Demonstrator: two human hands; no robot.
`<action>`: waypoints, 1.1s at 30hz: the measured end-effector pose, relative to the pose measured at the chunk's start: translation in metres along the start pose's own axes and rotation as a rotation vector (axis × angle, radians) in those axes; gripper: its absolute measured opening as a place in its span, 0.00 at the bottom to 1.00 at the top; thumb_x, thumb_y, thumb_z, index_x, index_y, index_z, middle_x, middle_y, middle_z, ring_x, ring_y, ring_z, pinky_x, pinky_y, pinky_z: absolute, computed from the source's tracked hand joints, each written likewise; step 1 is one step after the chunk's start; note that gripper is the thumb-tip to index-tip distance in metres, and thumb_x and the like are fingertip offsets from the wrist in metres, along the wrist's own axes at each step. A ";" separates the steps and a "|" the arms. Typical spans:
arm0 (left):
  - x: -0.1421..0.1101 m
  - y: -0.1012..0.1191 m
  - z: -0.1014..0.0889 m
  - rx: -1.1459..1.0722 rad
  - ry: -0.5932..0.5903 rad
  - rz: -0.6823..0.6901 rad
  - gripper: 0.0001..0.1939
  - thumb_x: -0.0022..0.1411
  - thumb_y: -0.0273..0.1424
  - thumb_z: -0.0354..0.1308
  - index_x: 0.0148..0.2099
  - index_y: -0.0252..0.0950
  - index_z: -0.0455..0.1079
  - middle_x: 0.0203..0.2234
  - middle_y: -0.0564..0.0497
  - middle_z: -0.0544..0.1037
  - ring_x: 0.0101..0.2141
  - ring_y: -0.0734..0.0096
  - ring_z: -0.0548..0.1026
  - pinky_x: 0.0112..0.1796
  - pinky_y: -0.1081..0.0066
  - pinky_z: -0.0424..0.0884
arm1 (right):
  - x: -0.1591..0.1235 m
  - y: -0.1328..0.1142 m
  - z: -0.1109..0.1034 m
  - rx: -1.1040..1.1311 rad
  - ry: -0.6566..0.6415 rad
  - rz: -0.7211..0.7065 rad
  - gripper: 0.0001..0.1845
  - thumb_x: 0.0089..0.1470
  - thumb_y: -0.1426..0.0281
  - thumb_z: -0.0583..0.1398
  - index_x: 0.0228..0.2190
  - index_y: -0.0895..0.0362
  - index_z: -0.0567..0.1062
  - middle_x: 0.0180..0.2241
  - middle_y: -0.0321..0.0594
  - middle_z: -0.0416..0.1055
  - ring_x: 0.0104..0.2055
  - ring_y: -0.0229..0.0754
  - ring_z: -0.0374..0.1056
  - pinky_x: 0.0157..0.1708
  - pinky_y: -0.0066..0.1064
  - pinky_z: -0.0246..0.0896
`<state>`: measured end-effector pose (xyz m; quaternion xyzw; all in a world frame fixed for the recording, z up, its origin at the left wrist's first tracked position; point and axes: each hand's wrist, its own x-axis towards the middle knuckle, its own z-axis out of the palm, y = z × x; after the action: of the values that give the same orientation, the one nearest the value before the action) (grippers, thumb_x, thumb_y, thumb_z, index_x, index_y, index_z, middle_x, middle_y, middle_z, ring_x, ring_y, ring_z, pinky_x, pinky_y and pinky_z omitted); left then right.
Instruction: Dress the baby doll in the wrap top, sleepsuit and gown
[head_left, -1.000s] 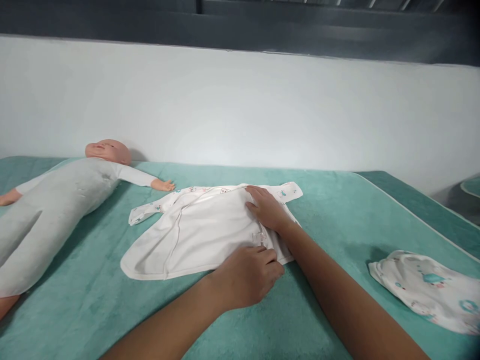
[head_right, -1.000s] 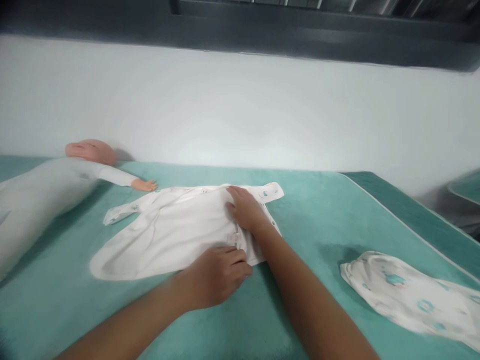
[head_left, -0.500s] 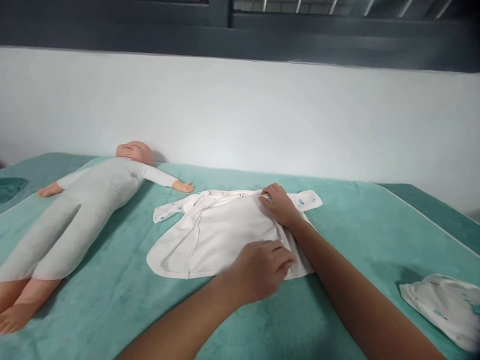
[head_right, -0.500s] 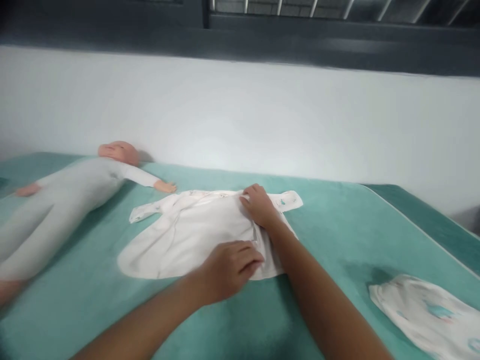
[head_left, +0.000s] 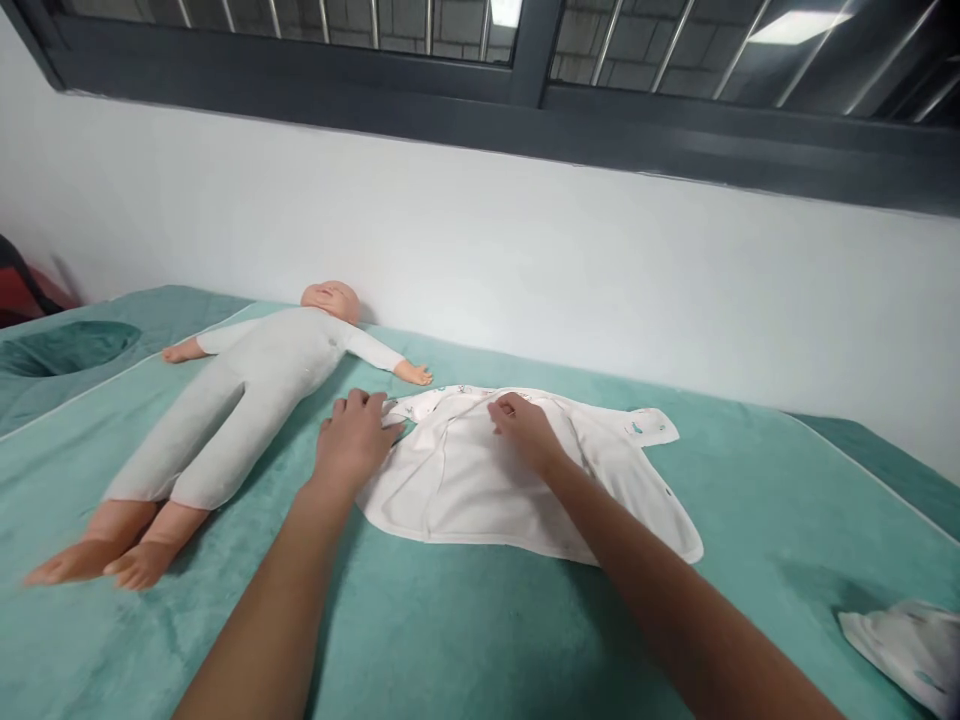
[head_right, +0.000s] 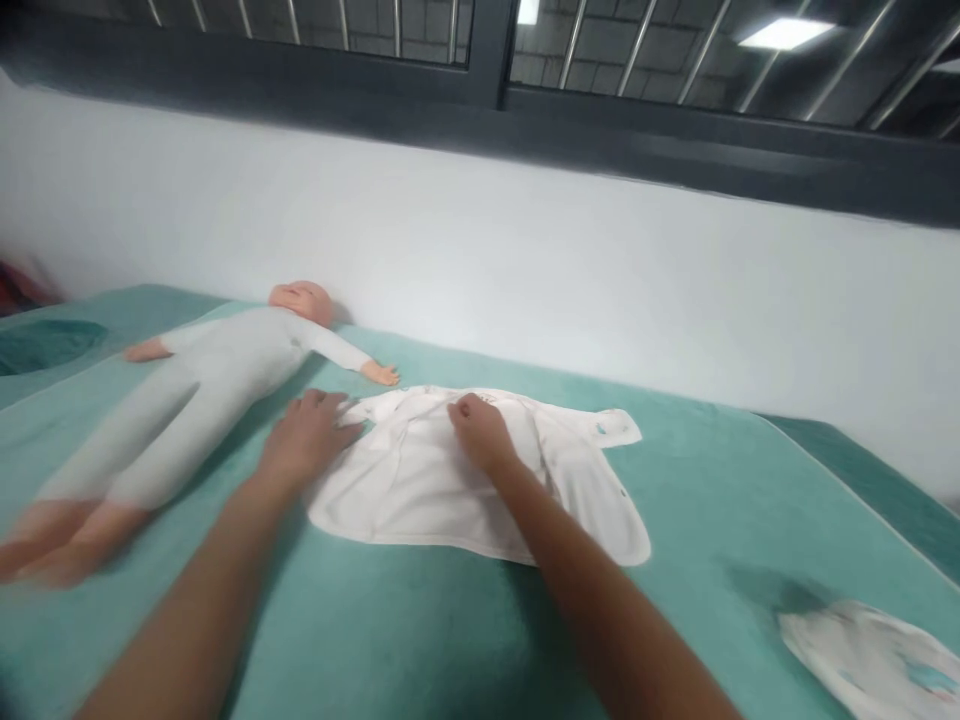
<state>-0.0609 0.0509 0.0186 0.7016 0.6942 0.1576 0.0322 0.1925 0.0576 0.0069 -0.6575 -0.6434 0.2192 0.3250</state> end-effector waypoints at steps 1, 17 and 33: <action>0.001 -0.001 0.001 -0.007 -0.042 0.003 0.20 0.60 0.39 0.51 0.54 0.43 0.68 0.49 0.43 0.69 0.48 0.50 0.66 0.44 0.57 0.66 | 0.001 -0.009 0.012 0.133 -0.033 0.098 0.13 0.58 0.60 0.52 0.29 0.55 0.69 0.31 0.39 0.73 0.29 0.39 0.70 0.31 0.31 0.65; 0.018 -0.001 0.023 -0.260 0.242 0.256 0.19 0.63 0.24 0.44 0.50 0.39 0.72 0.53 0.49 0.72 0.54 0.64 0.67 0.54 0.64 0.62 | -0.001 -0.018 0.040 0.420 -0.024 0.144 0.04 0.51 0.68 0.55 0.29 0.54 0.69 0.32 0.35 0.70 0.33 0.38 0.73 0.23 0.24 0.67; -0.011 0.030 0.007 -0.237 -0.229 0.059 0.22 0.61 0.48 0.49 0.49 0.39 0.67 0.34 0.46 0.78 0.33 0.60 0.75 0.31 0.68 0.64 | 0.013 0.007 0.047 -0.111 0.068 -0.296 0.28 0.49 0.78 0.52 0.54 0.57 0.66 0.58 0.47 0.58 0.61 0.48 0.52 0.62 0.43 0.48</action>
<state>-0.0297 0.0401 0.0177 0.7265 0.6414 0.1583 0.1892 0.1657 0.0779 -0.0288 -0.5796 -0.7328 0.1108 0.3387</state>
